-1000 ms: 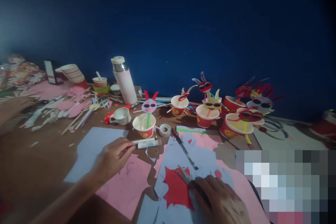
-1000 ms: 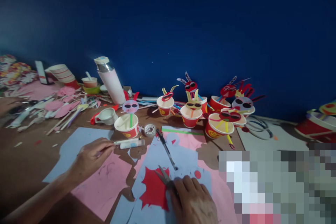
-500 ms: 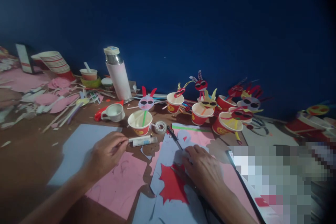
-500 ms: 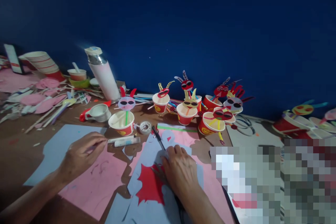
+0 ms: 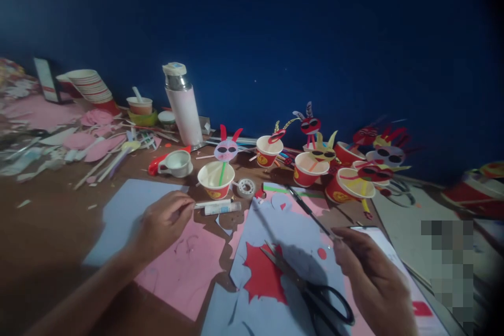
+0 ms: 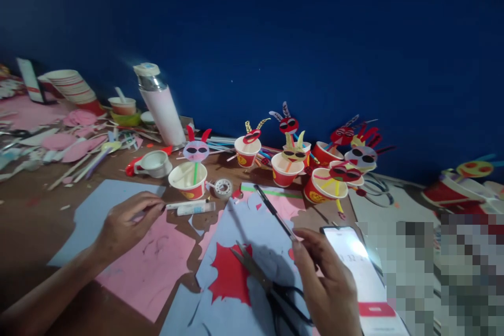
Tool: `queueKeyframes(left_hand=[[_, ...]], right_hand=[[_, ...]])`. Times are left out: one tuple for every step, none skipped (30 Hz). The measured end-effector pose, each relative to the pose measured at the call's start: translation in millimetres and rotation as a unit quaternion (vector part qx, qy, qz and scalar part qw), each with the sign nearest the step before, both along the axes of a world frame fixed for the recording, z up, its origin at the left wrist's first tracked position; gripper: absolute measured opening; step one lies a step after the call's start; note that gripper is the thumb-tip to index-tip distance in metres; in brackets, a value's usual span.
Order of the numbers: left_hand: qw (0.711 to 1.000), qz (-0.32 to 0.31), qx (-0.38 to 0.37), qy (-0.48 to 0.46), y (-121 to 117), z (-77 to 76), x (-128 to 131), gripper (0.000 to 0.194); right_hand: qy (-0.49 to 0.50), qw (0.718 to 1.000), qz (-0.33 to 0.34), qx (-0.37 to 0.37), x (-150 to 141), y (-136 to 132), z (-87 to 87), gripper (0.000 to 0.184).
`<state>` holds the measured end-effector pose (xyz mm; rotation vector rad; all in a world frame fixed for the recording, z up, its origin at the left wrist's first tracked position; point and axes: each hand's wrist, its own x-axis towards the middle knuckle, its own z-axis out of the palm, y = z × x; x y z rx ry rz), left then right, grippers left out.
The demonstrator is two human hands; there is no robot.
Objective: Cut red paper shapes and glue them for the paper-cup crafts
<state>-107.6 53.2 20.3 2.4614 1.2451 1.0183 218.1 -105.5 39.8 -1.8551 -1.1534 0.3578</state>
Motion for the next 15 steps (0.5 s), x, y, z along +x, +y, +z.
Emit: queueKeyframes(left_hand=[[1.0,0.016,-0.009,-0.006,0.0,0.6,-1.0,0.009],[0.999,0.034,-0.017,-0.012,0.1,1.4,-2.0,0.011],[0.998,0.05,-0.023,-0.017,0.2,2.2,-3.1,0.013],[0.997,0.064,-0.027,-0.019,0.6,3.0,-4.1,0.015],[0.996,0.078,-0.03,-0.02,1.0,3.6,-5.1,0.016],[0.995,0.088,-0.034,-0.017,1.7,3.9,-5.8,0.018],[0.995,0.094,-0.038,-0.013,2.4,3.9,-6.4,0.019],[0.994,0.098,-0.044,-0.01,3.1,3.4,-6.8,0.019],[0.994,0.099,-0.049,-0.006,3.9,2.6,-7.1,0.02],[0.994,0.097,-0.055,-0.002,4.5,1.6,-7.2,0.02],[0.994,0.094,-0.059,0.001,5.0,0.3,-7.3,0.019],[0.994,0.091,-0.061,0.004,5.5,-1.1,-7.4,0.019],[0.994,0.088,-0.062,0.006,5.9,-2.6,-7.6,0.019],[0.994,0.085,-0.062,0.008,6.3,-4.1,-7.8,0.018],[0.995,0.084,-0.06,0.01,6.9,-5.8,-8.1,0.018]], right_hand=[[0.052,0.998,-0.014,0.02,-0.5,-1.2,-2.3,0.026],[0.111,0.993,-0.023,0.04,-1.1,-1.5,-4.6,0.025],[0.176,0.982,-0.027,0.059,-1.7,-1.1,-6.7,0.023],[0.245,0.966,-0.027,0.078,-2.2,-0.2,-8.3,0.022],[0.314,0.945,-0.023,0.091,-2.5,0.9,-9.2,0.022],[0.377,0.92,-0.018,0.104,-2.7,2.3,-9.6,0.022],[0.431,0.895,-0.015,0.114,-2.7,3.9,-9.5,0.022],[0.477,0.87,-0.013,0.123,-2.6,5.5,-9.2,0.021],[0.516,0.847,-0.011,0.13,-2.4,7.2,-9.1,0.02],[0.55,0.825,-0.01,0.133,-2.2,8.9,-9.2,0.02],[0.579,0.804,-0.011,0.135,-1.9,10.5,-9.7,0.021],[0.605,0.785,-0.016,0.135,-1.5,11.9,-10.7,0.023],[0.623,0.77,-0.025,0.139,-1.1,13.0,-11.9,0.025],[0.633,0.76,-0.035,0.143,-0.7,13.7,-13.4,0.026],[0.634,0.757,-0.044,0.15,-0.2,14.0,-15.0,0.026]])
